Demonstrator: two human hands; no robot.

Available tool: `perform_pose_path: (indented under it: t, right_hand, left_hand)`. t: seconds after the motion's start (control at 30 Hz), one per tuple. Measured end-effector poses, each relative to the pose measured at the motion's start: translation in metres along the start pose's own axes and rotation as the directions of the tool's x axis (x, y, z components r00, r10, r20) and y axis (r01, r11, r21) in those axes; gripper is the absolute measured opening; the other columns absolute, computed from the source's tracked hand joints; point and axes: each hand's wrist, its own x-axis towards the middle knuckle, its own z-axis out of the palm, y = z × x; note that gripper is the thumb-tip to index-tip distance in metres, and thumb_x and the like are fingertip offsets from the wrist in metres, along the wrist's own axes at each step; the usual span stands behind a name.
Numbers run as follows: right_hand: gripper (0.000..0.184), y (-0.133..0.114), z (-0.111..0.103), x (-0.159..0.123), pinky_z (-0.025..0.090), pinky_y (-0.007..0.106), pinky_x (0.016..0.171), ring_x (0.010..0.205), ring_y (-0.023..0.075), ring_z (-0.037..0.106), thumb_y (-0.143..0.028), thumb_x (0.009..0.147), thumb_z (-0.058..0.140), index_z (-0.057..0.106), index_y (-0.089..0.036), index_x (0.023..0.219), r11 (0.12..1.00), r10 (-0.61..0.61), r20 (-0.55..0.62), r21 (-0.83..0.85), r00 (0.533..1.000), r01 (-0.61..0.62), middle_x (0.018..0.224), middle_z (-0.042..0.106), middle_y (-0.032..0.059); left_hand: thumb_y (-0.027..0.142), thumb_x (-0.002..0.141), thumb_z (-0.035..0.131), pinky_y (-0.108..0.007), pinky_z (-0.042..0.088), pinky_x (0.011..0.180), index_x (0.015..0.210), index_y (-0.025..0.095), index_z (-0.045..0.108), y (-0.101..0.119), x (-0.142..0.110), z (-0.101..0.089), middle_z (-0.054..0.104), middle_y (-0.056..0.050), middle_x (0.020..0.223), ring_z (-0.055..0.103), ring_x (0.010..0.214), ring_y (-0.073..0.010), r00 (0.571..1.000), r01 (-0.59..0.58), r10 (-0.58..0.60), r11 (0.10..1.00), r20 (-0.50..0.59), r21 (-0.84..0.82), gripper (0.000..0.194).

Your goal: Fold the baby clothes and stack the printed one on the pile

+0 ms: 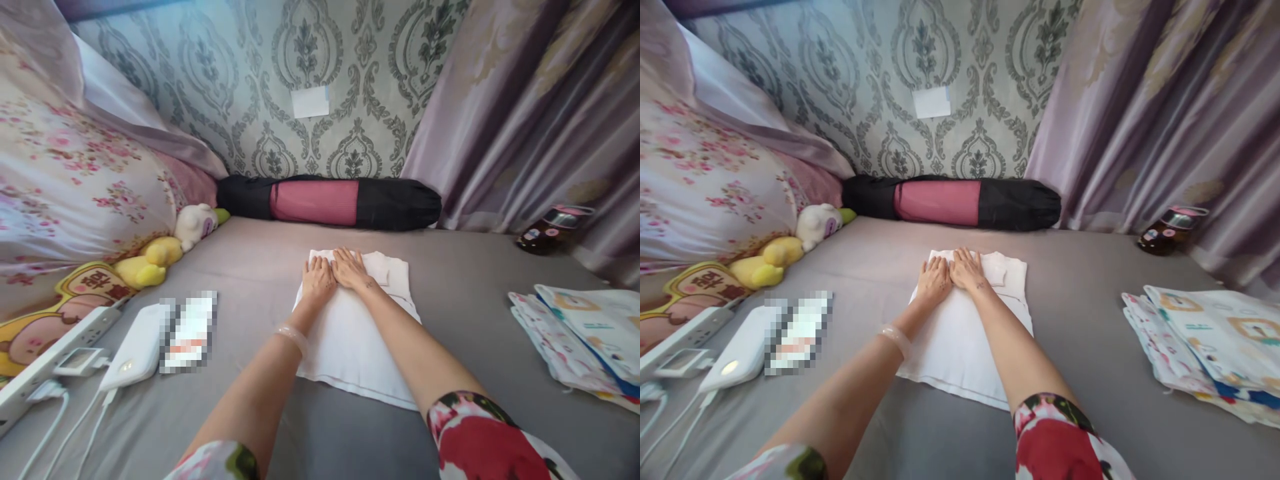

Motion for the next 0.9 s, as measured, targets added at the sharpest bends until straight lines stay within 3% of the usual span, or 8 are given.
perform_pose_path:
  t: [0.3,0.43,0.53,0.67,0.9]
  right_hand:
    - [0.052,0.002,0.001,-0.002,0.012,0.044,0.118,0.144,0.0190,0.019,-0.031,0.101,0.022,0.033,-0.014,0.149,0.998,0.037,0.028,0.055,0.999,-0.039,0.157,0.027,0.0061]
    - [0.052,0.007,-0.004,-0.016,0.009,0.044,0.118,0.145,0.0194,0.019,-0.032,0.101,0.023,0.034,-0.015,0.149,0.995,0.093,-0.062,0.036,0.994,-0.091,0.156,0.029,0.0069]
    - [0.052,0.018,-0.011,-0.034,0.008,0.046,0.118,0.144,0.0218,0.019,-0.032,0.101,0.023,0.036,-0.013,0.148,0.989,0.147,-0.131,0.007,0.980,-0.148,0.155,0.030,0.0094]
    - [0.053,0.042,-0.020,-0.055,0.010,0.051,0.117,0.144,0.0257,0.019,-0.033,0.101,0.023,0.037,-0.011,0.147,0.970,0.239,-0.132,-0.021,0.962,-0.244,0.155,0.030,0.0118]
    - [0.053,0.061,-0.015,-0.071,0.013,0.056,0.115,0.143,0.0262,0.020,-0.035,0.101,0.021,0.034,-0.017,0.149,0.949,0.305,-0.101,-0.047,0.947,-0.311,0.157,0.024,0.0106]
  left_hand:
    - [0.027,0.099,0.028,-0.048,0.029,0.110,0.121,0.015,0.054,-0.001,-0.001,-0.007,0.054,-0.015,0.137,0.043,0.132,-0.0263,0.999,-0.010,0.011,1.000,0.052,-0.016,0.036]
    - [0.028,0.098,0.030,-0.049,0.029,0.110,0.116,0.019,0.056,0.000,-0.003,-0.009,0.057,-0.012,0.132,0.045,0.129,-0.0257,0.999,-0.046,0.046,0.999,0.006,-0.010,0.033]
    - [0.030,0.098,0.030,-0.051,0.026,0.112,0.120,0.020,0.056,0.001,-0.004,-0.009,0.057,-0.012,0.133,0.043,0.130,-0.0259,0.998,-0.060,0.060,0.998,-0.012,-0.005,0.035]
    - [0.037,0.098,0.030,-0.052,0.022,0.113,0.123,0.020,0.054,0.001,-0.004,-0.008,0.054,-0.012,0.136,0.039,0.133,-0.0266,0.995,-0.098,0.098,0.995,-0.013,-0.002,0.039]
    - [0.044,0.098,0.028,-0.050,0.028,0.110,0.133,0.019,0.047,-0.002,0.000,-0.004,0.048,-0.014,0.143,0.038,0.135,-0.0279,0.990,-0.093,0.093,0.996,0.107,-0.002,0.048]
